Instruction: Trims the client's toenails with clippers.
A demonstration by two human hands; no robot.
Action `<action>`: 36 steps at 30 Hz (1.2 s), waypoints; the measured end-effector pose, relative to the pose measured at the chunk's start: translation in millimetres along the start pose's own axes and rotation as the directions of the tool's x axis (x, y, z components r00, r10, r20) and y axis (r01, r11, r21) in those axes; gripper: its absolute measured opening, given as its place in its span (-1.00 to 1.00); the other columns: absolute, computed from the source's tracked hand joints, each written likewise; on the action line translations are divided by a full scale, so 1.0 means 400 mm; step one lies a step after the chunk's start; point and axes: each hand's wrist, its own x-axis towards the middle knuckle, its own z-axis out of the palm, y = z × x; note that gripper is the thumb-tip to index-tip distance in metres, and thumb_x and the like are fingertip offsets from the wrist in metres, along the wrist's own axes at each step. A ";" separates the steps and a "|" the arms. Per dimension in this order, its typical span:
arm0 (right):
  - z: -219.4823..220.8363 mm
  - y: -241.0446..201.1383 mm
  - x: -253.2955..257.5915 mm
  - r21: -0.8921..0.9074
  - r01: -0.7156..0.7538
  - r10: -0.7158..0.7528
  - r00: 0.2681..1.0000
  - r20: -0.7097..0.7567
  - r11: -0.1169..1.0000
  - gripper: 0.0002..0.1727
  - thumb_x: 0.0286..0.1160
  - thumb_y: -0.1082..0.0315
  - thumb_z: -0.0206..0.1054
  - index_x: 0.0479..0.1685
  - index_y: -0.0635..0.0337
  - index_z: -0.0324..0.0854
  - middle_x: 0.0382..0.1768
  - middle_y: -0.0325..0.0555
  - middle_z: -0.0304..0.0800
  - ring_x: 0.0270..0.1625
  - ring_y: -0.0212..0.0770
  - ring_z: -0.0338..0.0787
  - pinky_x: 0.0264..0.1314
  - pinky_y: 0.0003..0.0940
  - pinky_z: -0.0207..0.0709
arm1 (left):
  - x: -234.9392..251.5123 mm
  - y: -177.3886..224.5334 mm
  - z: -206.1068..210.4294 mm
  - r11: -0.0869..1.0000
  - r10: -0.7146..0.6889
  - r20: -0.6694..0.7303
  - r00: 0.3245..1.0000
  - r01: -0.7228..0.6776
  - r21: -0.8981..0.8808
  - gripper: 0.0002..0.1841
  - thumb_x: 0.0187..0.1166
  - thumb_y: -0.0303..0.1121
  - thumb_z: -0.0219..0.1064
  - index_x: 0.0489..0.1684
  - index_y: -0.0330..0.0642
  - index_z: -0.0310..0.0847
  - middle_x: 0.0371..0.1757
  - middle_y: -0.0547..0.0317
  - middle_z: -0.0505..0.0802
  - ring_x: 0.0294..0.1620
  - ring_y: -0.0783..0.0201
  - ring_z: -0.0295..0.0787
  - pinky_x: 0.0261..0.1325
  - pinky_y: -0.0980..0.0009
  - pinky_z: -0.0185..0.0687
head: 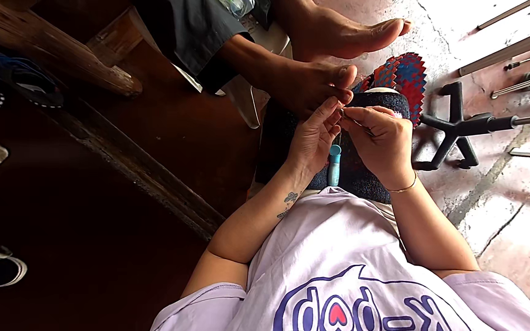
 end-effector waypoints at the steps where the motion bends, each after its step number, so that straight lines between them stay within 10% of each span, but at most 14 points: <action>1: -0.002 -0.004 0.000 -0.002 -0.022 0.022 1.000 0.012 1.000 -0.77 0.59 0.47 0.37 0.12 0.27 0.83 -0.12 -0.04 0.95 -0.04 -0.22 0.91 0.40 -0.08 0.57 | 0.000 0.000 0.000 1.000 0.004 0.000 1.000 -0.004 0.007 -0.93 0.66 -0.48 0.29 -0.17 -0.12 0.69 -0.19 0.19 0.81 -0.11 0.36 0.78 0.10 0.47 0.70; 7: 0.000 -0.016 0.013 0.015 -0.123 0.123 0.992 0.032 0.992 -0.78 0.58 0.46 0.37 0.10 0.27 0.82 -0.17 -0.04 0.94 -0.14 -0.24 0.87 0.15 -0.22 0.64 | 0.000 0.000 0.001 1.000 0.020 0.011 1.000 -0.020 0.000 -0.91 0.66 -0.51 0.25 -0.17 -0.12 0.66 -0.14 0.19 0.79 -0.07 0.34 0.77 0.17 0.43 0.70; 13: 0.018 -0.023 0.010 -0.114 -0.030 0.026 0.999 -0.036 0.993 -0.79 0.58 0.50 0.35 0.06 0.32 0.83 -0.25 -0.02 0.96 -0.16 -0.15 0.94 0.49 0.08 0.52 | -0.002 0.000 0.003 1.000 0.024 0.012 1.000 -0.024 0.009 -0.89 0.68 -0.50 0.23 -0.15 -0.10 0.67 -0.12 0.21 0.81 -0.07 0.38 0.77 0.11 0.51 0.69; 36: 0.080 0.003 -0.008 -0.314 0.068 -0.127 0.977 -0.170 0.947 -0.78 0.58 0.51 0.29 0.01 0.32 0.84 -0.18 0.13 0.90 -0.05 0.01 0.90 0.30 0.03 0.55 | -0.003 -0.002 0.008 0.999 0.021 0.013 1.000 -0.021 -0.028 -0.90 0.70 -0.48 0.22 -0.18 -0.11 0.66 -0.19 0.19 0.81 -0.12 0.38 0.79 0.06 0.52 0.71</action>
